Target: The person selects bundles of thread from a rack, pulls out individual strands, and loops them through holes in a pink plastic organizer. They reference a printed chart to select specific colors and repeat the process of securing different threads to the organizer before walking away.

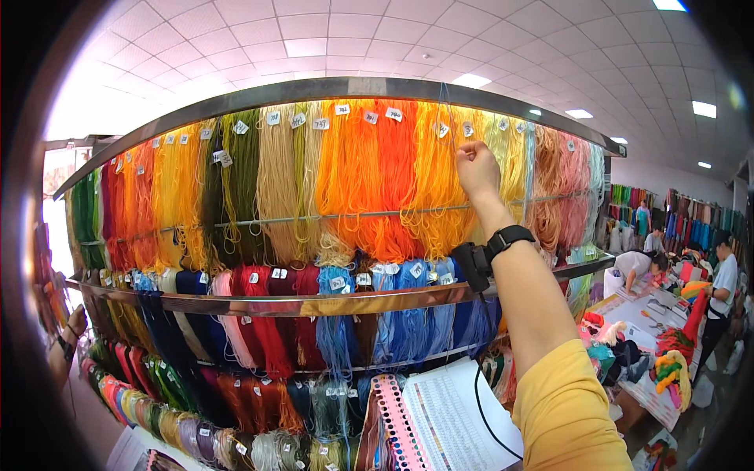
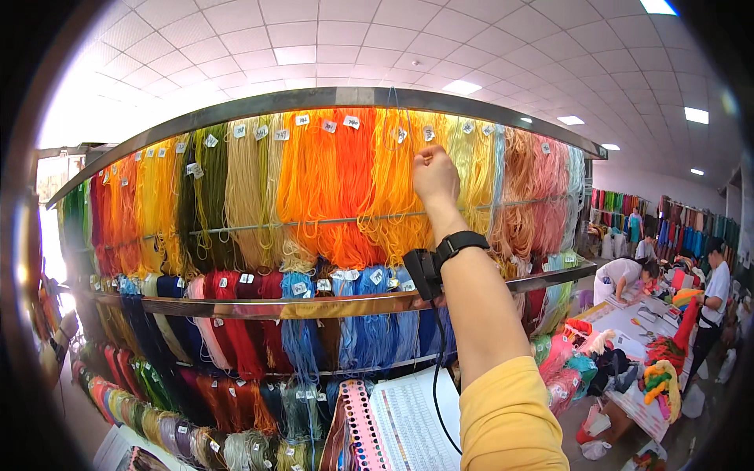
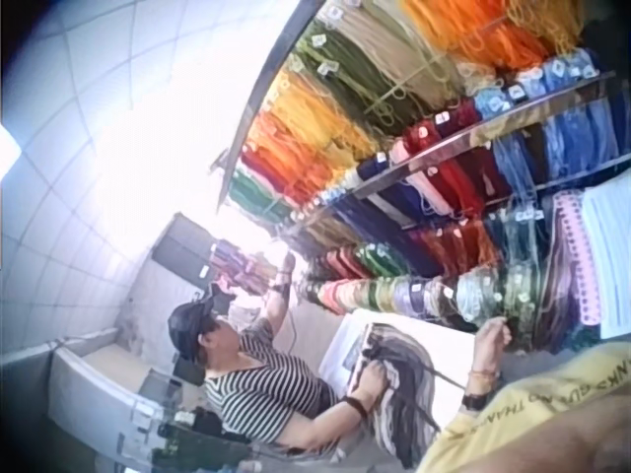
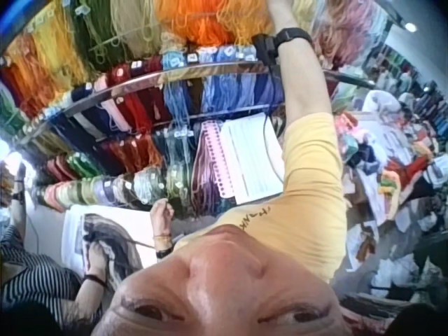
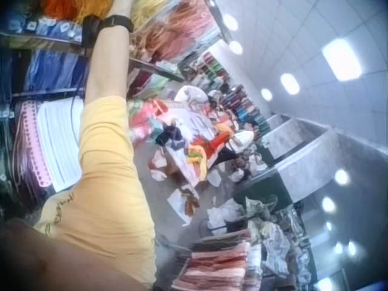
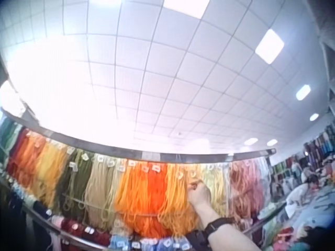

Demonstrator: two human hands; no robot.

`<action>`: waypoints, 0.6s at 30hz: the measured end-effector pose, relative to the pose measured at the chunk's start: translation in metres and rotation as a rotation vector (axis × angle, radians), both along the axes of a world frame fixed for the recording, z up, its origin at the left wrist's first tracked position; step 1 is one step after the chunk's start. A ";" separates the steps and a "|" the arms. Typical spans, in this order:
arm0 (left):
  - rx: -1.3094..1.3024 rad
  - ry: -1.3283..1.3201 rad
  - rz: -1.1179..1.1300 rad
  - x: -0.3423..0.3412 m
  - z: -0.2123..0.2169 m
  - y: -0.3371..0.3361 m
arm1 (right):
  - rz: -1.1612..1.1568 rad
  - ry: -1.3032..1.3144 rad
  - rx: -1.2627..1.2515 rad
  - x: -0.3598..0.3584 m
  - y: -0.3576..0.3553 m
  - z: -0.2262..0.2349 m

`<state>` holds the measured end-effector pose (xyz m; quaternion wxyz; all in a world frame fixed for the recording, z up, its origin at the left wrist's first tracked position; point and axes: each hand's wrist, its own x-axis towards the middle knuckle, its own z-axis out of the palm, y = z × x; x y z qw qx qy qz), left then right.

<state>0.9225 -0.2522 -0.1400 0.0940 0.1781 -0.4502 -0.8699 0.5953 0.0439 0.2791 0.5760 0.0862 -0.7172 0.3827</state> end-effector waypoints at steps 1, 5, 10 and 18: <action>0.018 0.004 0.002 0.000 0.000 0.000 | 0.000 0.005 0.000 -0.002 0.003 -0.001; 0.030 0.004 0.009 0.000 -0.004 0.000 | -0.003 0.072 0.015 0.001 -0.005 -0.002; 0.041 -0.016 0.007 -0.003 -0.005 0.000 | 0.156 0.224 0.238 0.013 -0.051 0.002; 0.002 -0.043 0.008 -0.005 -0.016 -0.003 | 0.227 0.156 0.298 0.002 -0.112 0.024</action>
